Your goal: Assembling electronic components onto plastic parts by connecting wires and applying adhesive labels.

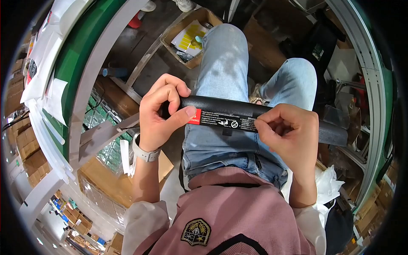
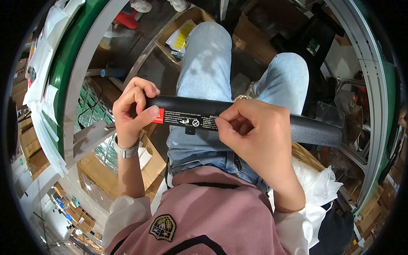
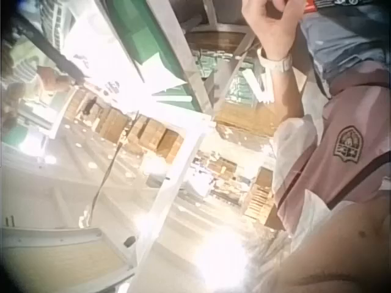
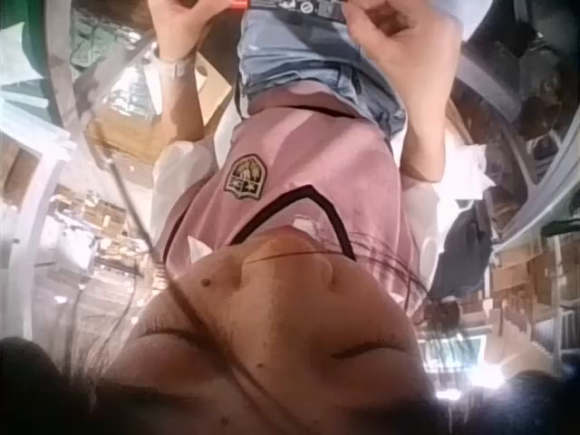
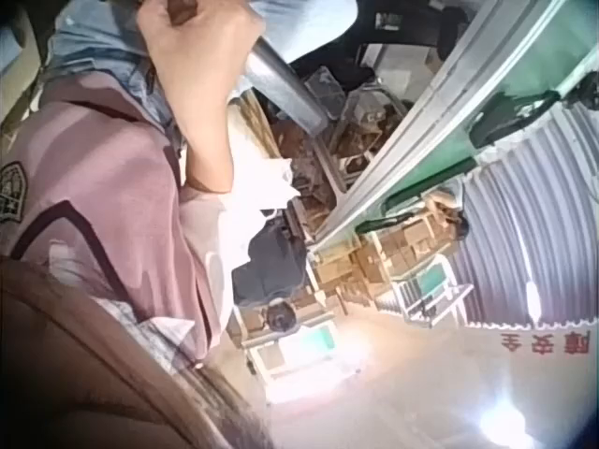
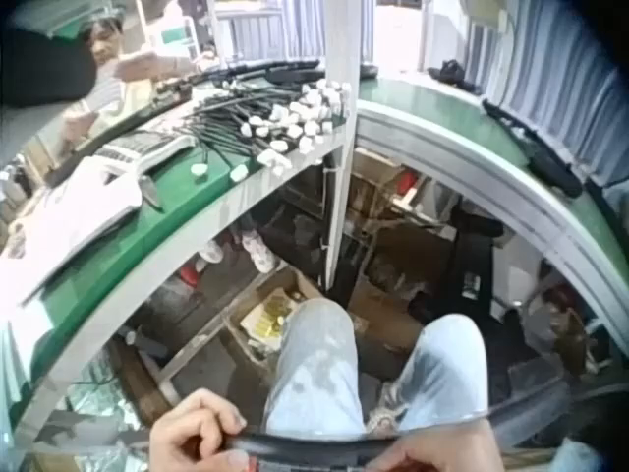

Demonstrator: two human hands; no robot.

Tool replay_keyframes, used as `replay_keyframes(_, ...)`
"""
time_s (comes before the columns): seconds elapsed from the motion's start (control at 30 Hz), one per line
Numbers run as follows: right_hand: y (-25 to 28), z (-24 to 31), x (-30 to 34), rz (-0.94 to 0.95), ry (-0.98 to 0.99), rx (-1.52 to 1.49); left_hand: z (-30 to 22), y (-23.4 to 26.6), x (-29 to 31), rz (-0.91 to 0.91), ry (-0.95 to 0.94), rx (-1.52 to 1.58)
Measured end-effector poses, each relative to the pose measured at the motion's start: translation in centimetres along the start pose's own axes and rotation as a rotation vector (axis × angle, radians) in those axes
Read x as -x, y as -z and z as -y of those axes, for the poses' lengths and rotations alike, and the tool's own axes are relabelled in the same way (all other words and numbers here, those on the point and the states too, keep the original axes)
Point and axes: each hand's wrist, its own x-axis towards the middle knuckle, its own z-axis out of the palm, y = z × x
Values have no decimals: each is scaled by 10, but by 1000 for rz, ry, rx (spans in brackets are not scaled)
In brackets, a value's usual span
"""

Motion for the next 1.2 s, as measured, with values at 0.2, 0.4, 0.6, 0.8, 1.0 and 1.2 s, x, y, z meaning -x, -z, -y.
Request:
replay_keyframes(0.2,-2,1,-1,-63,187,154,1,-2,0,-19,-20,-19)
replay_keyframes(0.4,1,33,-5,-130,441,890,8,0,4,-26,-70,-45)
replay_keyframes(0.6,-36,0,2,102,728,861,13,-4,-12,0,-126,-28)
replay_keyframes(0.8,43,-10,22,149,631,907,7,0,-17,62,-163,-73)
replay_keyframes(1.0,156,-7,-26,-282,597,766,-3,34,-7,522,-120,-232)
replay_keyframes(1.2,318,-29,-143,-900,394,1279,36,19,15,-4,-216,-148)
